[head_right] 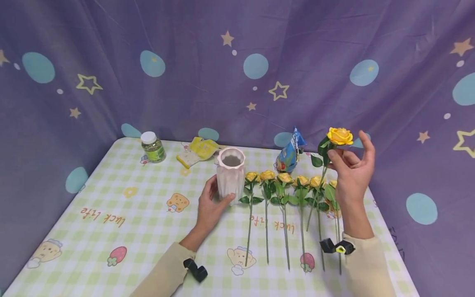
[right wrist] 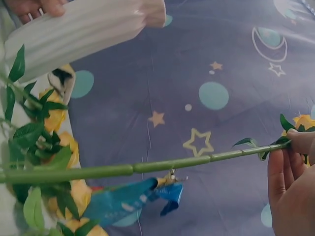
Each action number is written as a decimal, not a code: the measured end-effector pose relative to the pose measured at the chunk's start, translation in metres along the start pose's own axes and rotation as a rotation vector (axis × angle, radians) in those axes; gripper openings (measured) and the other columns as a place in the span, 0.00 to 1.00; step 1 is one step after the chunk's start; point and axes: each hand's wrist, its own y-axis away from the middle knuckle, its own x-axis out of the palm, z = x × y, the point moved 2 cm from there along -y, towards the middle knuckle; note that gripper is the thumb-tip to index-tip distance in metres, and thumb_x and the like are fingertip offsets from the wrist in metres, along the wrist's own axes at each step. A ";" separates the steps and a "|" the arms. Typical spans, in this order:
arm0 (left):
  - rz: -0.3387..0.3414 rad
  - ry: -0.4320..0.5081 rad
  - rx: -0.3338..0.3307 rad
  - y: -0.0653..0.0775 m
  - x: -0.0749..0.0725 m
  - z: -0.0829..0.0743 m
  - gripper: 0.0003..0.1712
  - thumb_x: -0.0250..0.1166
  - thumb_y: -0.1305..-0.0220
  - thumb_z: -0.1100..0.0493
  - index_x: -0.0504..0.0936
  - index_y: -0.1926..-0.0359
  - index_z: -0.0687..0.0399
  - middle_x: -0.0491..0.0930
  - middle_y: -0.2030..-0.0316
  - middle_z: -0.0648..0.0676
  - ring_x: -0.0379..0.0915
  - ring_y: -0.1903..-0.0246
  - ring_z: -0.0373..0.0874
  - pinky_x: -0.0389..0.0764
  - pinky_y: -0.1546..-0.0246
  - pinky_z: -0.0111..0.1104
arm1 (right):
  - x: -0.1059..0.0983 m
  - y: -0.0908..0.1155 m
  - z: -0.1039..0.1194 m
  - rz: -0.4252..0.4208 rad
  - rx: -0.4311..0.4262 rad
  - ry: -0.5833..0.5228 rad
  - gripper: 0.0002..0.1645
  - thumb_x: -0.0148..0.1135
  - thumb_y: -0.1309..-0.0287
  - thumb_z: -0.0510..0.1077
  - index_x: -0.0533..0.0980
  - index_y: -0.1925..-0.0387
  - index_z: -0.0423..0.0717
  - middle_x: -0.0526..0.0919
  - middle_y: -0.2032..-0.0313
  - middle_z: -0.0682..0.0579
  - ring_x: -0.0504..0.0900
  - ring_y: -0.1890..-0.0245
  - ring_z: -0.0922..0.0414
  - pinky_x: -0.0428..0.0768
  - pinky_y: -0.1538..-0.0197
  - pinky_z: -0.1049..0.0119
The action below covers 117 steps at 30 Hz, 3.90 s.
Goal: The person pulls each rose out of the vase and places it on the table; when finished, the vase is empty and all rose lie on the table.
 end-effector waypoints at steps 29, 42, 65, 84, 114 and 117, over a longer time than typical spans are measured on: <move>0.009 0.000 -0.031 0.001 -0.003 -0.003 0.49 0.85 0.38 0.52 0.73 0.20 0.45 0.78 0.26 0.52 0.76 0.28 0.53 0.73 0.24 0.54 | -0.116 -0.009 -0.002 0.008 0.386 0.517 0.49 0.73 0.32 0.28 0.68 0.17 0.58 0.92 0.69 0.63 0.90 0.68 0.69 0.86 0.70 0.75; 0.009 0.006 -0.026 0.001 -0.002 -0.003 0.49 0.85 0.39 0.51 0.73 0.20 0.44 0.79 0.27 0.52 0.76 0.28 0.54 0.72 0.24 0.55 | -0.147 -0.015 -0.008 0.045 0.451 0.756 0.50 0.73 0.29 0.34 0.62 0.13 0.59 0.90 0.70 0.72 0.87 0.71 0.71 0.85 0.70 0.77; 0.013 0.003 -0.019 0.002 -0.002 -0.004 0.48 0.84 0.38 0.51 0.73 0.20 0.44 0.78 0.26 0.53 0.75 0.28 0.55 0.72 0.24 0.58 | -0.175 -0.010 -0.029 0.101 0.439 1.308 0.52 0.72 0.25 0.44 0.54 0.12 0.40 0.86 0.72 0.68 0.81 0.82 0.72 0.80 0.74 0.76; 0.014 -0.004 -0.037 0.000 -0.002 -0.002 0.49 0.85 0.39 0.51 0.72 0.20 0.43 0.78 0.26 0.52 0.75 0.27 0.54 0.70 0.23 0.56 | -0.195 0.000 -0.054 0.137 0.456 1.329 0.52 0.72 0.24 0.47 0.55 0.13 0.37 0.91 0.68 0.54 0.83 0.82 0.69 0.82 0.74 0.73; 0.004 -0.034 -0.045 0.000 -0.002 -0.004 0.49 0.85 0.39 0.50 0.73 0.20 0.44 0.78 0.27 0.53 0.76 0.28 0.54 0.72 0.23 0.55 | -0.203 0.007 -0.037 0.023 0.578 1.333 0.61 0.73 0.28 0.40 0.44 0.09 0.46 0.74 0.73 0.80 0.75 0.73 0.73 0.75 0.70 0.78; 0.005 -0.035 -0.045 0.000 -0.002 -0.005 0.49 0.85 0.39 0.50 0.72 0.20 0.45 0.78 0.26 0.53 0.75 0.27 0.54 0.72 0.23 0.55 | -0.202 0.007 -0.037 0.011 0.584 1.281 0.61 0.73 0.28 0.39 0.44 0.09 0.47 0.75 0.75 0.81 0.76 0.74 0.75 0.77 0.71 0.78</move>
